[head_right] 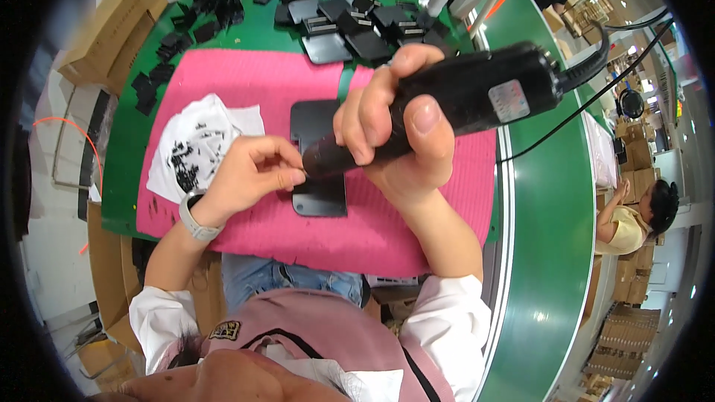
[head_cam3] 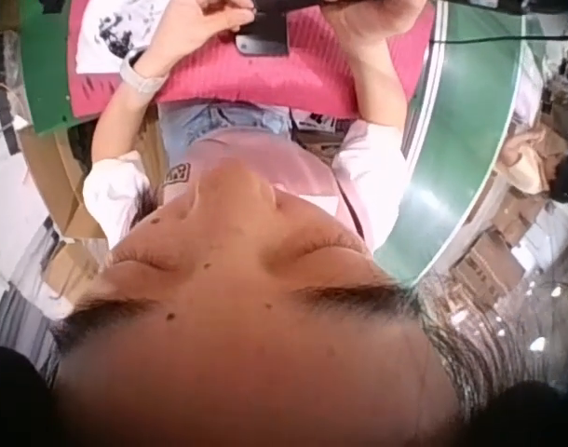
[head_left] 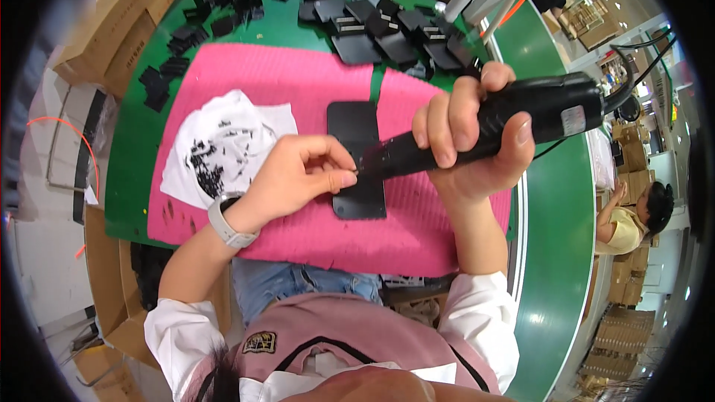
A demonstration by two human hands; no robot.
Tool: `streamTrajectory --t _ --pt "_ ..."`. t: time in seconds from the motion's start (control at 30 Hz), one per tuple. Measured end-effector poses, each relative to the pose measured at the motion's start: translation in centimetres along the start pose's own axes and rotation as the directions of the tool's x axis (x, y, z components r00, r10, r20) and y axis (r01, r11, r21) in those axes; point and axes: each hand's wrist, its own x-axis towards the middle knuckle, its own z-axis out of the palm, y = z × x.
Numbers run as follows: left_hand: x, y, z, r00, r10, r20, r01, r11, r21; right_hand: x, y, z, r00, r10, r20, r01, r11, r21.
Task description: Using an electric screwdriver to fasten screws into black plastic parts on a production line.
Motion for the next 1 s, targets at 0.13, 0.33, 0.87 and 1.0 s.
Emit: streamTrajectory --t 0.13,0.33,0.87,1.0 --pt "-0.1 -0.1 0.0 1.000 0.005 -0.013 -0.004 0.998 0.056 -0.1 0.4 -0.1 0.995 -0.012 -0.098 0.012 1.000 -0.004" --pt "-0.1 -0.2 -0.4 0.986 0.069 -0.154 -0.029 0.969 0.247 0.6 -0.8 -1.8 0.998 0.044 -0.043 -0.048 0.994 -0.094" --pt "2.1 -1.4 0.2 0.965 -0.245 -0.091 0.251 0.966 0.058 -0.1 0.6 -2.4 0.984 0.161 -0.080 -0.178 0.936 -0.303" --pt "2.3 -1.5 0.2 0.955 -0.286 -0.082 0.292 0.954 0.073 0.4 0.6 -2.5 0.982 0.186 -0.028 -0.180 0.882 -0.435"
